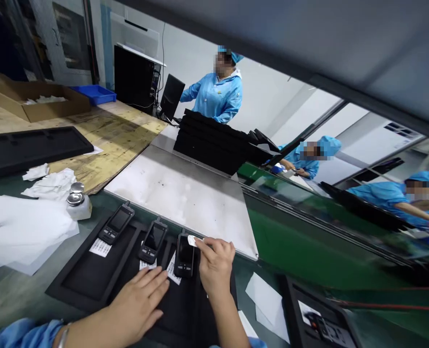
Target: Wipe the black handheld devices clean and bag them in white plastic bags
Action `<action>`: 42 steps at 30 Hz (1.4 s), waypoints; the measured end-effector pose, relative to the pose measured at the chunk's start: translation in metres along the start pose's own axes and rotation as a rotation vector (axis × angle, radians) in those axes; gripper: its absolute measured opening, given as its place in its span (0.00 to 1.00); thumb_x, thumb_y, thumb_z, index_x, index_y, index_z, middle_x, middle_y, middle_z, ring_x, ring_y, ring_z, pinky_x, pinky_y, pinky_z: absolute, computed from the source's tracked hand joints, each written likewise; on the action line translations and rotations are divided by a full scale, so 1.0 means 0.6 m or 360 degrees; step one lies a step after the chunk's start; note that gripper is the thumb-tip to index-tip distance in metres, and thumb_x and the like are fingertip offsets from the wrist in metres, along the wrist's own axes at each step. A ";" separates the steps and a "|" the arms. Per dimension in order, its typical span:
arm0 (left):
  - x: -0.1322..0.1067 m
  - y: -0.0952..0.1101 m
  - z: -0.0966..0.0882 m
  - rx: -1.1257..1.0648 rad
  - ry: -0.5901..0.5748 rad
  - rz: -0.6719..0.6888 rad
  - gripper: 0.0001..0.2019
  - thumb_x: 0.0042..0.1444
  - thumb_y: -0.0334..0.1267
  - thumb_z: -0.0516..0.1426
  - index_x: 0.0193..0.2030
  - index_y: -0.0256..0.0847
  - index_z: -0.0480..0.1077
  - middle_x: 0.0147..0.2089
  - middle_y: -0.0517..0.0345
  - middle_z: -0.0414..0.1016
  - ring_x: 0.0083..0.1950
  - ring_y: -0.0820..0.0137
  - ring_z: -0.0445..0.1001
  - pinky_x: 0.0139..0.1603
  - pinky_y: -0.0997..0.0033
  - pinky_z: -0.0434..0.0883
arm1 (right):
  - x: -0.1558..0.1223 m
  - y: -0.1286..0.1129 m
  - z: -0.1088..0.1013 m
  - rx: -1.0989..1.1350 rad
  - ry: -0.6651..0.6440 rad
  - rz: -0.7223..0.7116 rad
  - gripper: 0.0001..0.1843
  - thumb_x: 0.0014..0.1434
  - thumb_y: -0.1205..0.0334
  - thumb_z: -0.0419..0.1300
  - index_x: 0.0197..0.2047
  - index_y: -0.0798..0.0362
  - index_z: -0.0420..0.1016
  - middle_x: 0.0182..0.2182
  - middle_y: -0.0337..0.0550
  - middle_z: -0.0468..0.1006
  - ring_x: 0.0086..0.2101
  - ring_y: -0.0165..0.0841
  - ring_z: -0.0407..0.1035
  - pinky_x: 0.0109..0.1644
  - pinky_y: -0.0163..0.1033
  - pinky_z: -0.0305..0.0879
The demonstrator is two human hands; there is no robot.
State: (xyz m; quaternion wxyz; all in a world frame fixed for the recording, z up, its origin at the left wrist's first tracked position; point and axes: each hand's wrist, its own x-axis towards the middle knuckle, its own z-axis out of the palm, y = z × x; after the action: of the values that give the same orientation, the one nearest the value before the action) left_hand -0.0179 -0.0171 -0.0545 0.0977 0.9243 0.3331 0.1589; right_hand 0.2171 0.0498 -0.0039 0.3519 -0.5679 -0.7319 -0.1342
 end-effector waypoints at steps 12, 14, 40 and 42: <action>0.063 0.042 0.051 -0.0078 -0.0157 0.0087 0.35 0.65 0.54 0.49 0.68 0.26 0.56 0.71 0.39 0.54 0.73 0.54 0.50 0.70 0.50 0.49 | -0.071 -0.003 0.019 0.0161 -0.0468 -0.0244 0.18 0.60 0.72 0.58 0.47 0.40 0.79 0.36 0.36 0.77 0.41 0.36 0.62 0.64 0.64 0.35; 0.062 0.044 0.055 -0.0024 -0.0147 0.0089 0.34 0.66 0.52 0.48 0.68 0.26 0.56 0.72 0.39 0.52 0.73 0.53 0.49 0.69 0.49 0.50 | -0.057 0.005 0.023 0.0144 -0.0442 -0.0226 0.18 0.60 0.72 0.59 0.46 0.39 0.79 0.36 0.36 0.77 0.42 0.36 0.61 0.65 0.65 0.33; 0.078 0.010 0.089 0.0351 0.0342 0.0373 0.19 0.59 0.39 0.53 0.55 0.36 0.73 0.69 0.44 0.60 0.67 0.54 0.62 0.62 0.55 0.64 | -0.040 0.040 0.030 0.0026 -0.0491 0.0190 0.15 0.65 0.64 0.56 0.46 0.35 0.78 0.43 0.33 0.78 0.48 0.36 0.60 0.66 0.62 0.22; 0.077 0.009 0.088 0.0333 0.0342 0.0368 0.19 0.59 0.39 0.53 0.55 0.36 0.73 0.68 0.45 0.61 0.67 0.54 0.63 0.62 0.56 0.64 | -0.034 0.036 0.033 0.0012 -0.0501 0.0195 0.14 0.65 0.63 0.56 0.48 0.36 0.78 0.43 0.34 0.78 0.47 0.36 0.60 0.67 0.61 0.24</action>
State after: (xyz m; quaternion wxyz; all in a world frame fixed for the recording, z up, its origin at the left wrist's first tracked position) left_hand 0.0377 0.0048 -0.0913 -0.0541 0.9392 0.2478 0.2313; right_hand 0.2319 0.0536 -0.0358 0.2426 -0.6241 -0.7424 -0.0191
